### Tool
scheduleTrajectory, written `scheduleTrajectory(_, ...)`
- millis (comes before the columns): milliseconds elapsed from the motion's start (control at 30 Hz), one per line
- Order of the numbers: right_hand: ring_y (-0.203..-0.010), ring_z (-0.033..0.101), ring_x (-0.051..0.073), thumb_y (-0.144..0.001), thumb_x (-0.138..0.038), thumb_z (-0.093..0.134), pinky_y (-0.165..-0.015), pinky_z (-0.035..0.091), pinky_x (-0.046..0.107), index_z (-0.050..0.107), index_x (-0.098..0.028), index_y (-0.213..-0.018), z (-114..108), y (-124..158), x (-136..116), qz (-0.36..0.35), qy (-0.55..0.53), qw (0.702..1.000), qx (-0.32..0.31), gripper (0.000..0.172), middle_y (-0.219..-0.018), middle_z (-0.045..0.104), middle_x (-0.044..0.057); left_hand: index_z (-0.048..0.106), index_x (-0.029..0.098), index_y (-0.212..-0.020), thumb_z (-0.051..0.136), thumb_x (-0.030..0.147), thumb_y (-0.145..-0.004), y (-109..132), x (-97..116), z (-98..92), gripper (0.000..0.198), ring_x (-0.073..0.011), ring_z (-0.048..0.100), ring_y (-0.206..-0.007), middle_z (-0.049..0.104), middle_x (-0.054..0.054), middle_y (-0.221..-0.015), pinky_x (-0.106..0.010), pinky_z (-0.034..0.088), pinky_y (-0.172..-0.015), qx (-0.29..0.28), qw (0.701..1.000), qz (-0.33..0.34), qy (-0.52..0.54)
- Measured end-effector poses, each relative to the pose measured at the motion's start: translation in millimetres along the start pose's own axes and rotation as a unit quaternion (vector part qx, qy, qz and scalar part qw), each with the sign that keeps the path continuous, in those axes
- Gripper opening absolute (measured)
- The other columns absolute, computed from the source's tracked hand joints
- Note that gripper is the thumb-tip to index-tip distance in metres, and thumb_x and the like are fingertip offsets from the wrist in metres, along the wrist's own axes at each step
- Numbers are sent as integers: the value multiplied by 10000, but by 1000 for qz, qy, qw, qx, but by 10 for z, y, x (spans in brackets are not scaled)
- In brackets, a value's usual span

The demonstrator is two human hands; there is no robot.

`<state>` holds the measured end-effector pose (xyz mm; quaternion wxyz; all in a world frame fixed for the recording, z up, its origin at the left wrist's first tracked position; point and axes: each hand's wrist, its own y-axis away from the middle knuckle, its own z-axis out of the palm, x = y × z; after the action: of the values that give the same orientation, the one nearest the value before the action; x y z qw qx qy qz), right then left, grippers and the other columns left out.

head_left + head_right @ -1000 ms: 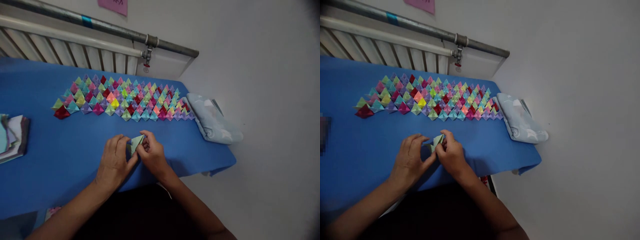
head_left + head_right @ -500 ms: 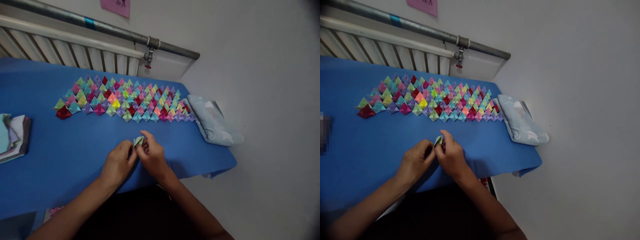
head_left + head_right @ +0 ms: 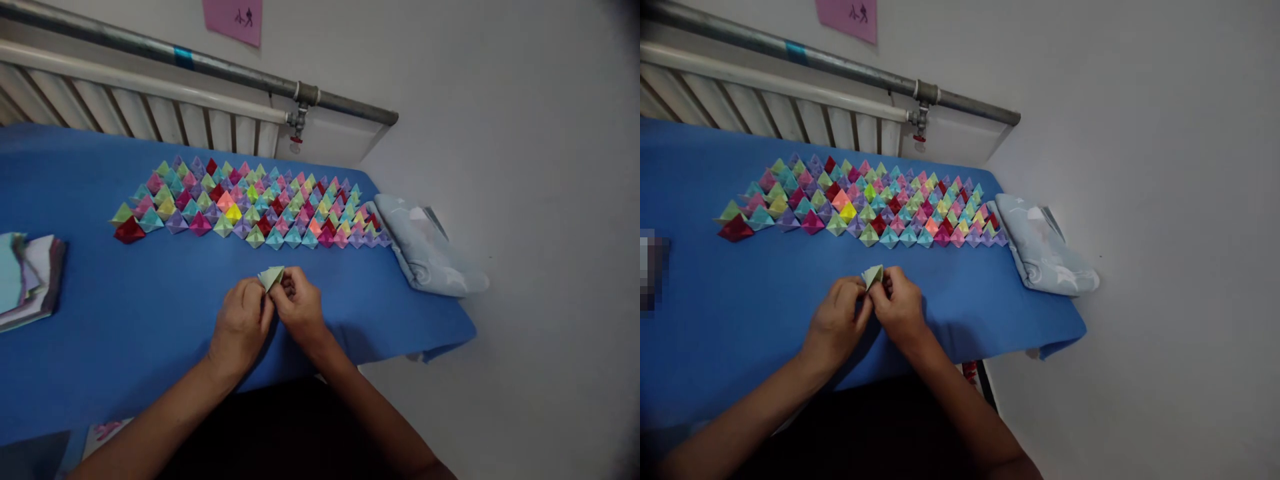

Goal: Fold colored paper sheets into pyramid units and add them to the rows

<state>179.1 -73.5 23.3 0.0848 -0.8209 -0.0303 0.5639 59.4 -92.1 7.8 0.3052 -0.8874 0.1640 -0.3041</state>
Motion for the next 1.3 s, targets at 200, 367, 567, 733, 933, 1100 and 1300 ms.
scheduleTrajectory(200, -547, 402, 102, -816, -272, 497, -534, 301, 229, 407, -222, -627, 3, -57, 63, -32, 98, 995, -9, 215, -583, 449, -60, 490, 198, -823, 448, 147, -928, -16, -14, 33, 124, -210, 608, -737, 597, -64, -814, -334, 519, -668, -9, 1000, 17, -19)
scheduleTrajectory(367, -520, 381, 97, -806, -279, 515, -522, 270, 229, 413, -222, -650, -8, -87, 83, -13, 108, 994, -19, 195, -570, 442, -71, 485, 206, -810, 462, 169, -921, -18, -25, 50, 119, -193, 602, -720, 595, -51, -811, -317, 512, -649, -3, 1000, -3, -8)
scheduleTrajectory(567, -580, 454, 113, -846, -251, 494, -551, 328, 227, 504, -219, -704, -18, -47, 47, -59, 112, 992, -12, 146, -632, 516, -44, 559, 184, -953, 492, 227, -924, -39, -32, 0, 85, -180, 613, -691, 640, -50, -829, -298, 497, -628, -22, 997, -68, -12)
scheduleTrajectory(733, -626, 524, 126, -878, -273, 508, -607, 388, 236, 560, -216, -756, -49, -34, 27, -91, 105, 990, -8, 144, -688, 582, -24, 583, 194, -980, 487, 244, -931, -66, -46, -27, 119, -176, 633, -696, 670, -39, -820, -293, 501, -654, -28, 997, -68, 7)
scheduleTrajectory(933, -661, 605, 151, -862, -285, 546, -625, 454, 248, 597, -229, -969, -31, -18, 53, -67, 78, 995, -1, 131, -764, 657, -15, 587, 185, -974, 479, 221, -929, -54, -13, -26, 122, -186, 660, -743, 685, -48, -846, -297, 516, -682, -7, 997, -70, 31)
scheduleTrajectory(1100, -744, 652, 159, -869, -231, 527, -704, 507, 264, 603, -229, -1005, -17, 9, 93, -108, 57, 992, 19, 156, -849, 692, 6, 588, 200, -990, 486, 202, -914, -58, 17, -43, 127, -159, 674, -759, 702, -13, -875, -276, 524, -714, 0, 987, -127, 103)
scheduleTrajectory(1300, -813, 657, 159, -839, -143, 491, -793, 534, 289, 658, -237, -1001, -38, 25, 107, -155, 63, 985, 40, 251, -928, 710, 17, 607, 217, -992, 500, 246, -903, -57, 44, -78, 142, -129, 643, -647, 698, 19, -806, -247, 492, -622, -31, 959, -202, 197)
